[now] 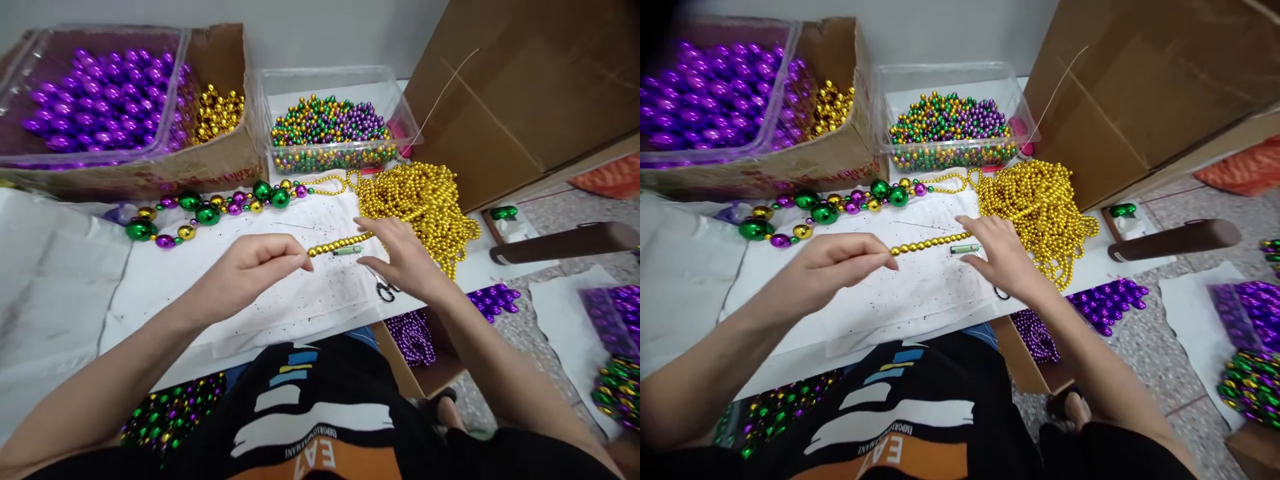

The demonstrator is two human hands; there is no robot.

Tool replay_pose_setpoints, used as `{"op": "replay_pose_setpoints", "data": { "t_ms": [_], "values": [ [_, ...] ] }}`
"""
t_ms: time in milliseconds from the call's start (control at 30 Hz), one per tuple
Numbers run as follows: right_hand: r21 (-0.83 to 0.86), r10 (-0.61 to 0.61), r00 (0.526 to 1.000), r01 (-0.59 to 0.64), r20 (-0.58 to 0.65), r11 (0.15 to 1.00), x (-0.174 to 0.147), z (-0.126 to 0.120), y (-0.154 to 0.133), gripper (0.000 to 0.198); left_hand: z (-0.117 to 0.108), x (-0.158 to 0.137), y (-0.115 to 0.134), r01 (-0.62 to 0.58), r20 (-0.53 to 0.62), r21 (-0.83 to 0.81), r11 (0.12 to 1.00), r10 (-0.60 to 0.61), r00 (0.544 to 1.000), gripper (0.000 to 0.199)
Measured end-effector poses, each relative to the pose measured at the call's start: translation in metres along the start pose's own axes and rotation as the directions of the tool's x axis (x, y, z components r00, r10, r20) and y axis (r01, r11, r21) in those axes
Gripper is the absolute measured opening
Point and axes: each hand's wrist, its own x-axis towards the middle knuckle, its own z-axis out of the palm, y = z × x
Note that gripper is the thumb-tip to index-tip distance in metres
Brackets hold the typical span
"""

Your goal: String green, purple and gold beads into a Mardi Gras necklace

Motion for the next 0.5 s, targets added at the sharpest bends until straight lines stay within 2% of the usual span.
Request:
{"op": "replay_pose_setpoints", "data": {
  "t_ms": [100,233,333,433,500],
  "values": [
    [-0.092,0.072,0.993,-0.063,0.092,0.994,-0.006,0.003,0.046,0.015,-0.016,-0.018,0.008,-0.137,-0.041,0.193,0.971,0.148,0.988,0.018],
    [-0.256,0.159,0.987,-0.145,0.033,0.956,-0.010,-0.016,0.084,0.011,-0.032,-0.040,0.004,-0.244,-0.068,0.322,0.915,0.279,0.958,0.016],
    [-0.333,0.228,0.974,-0.216,0.000,0.918,0.006,-0.040,0.101,0.013,-0.036,-0.048,0.007,-0.289,-0.086,0.345,0.893,0.337,0.938,0.016],
    [-0.344,0.337,0.939,-0.338,-0.066,0.876,0.039,-0.069,0.118,0.016,-0.036,-0.036,0.028,-0.280,-0.169,0.326,0.903,0.348,0.922,0.011],
    [-0.224,0.418,0.884,-0.460,-0.211,0.859,0.065,-0.096,0.128,0.018,-0.035,-0.014,0.051,-0.268,-0.222,0.305,0.914,0.342,0.913,0.011]
  ]
}}
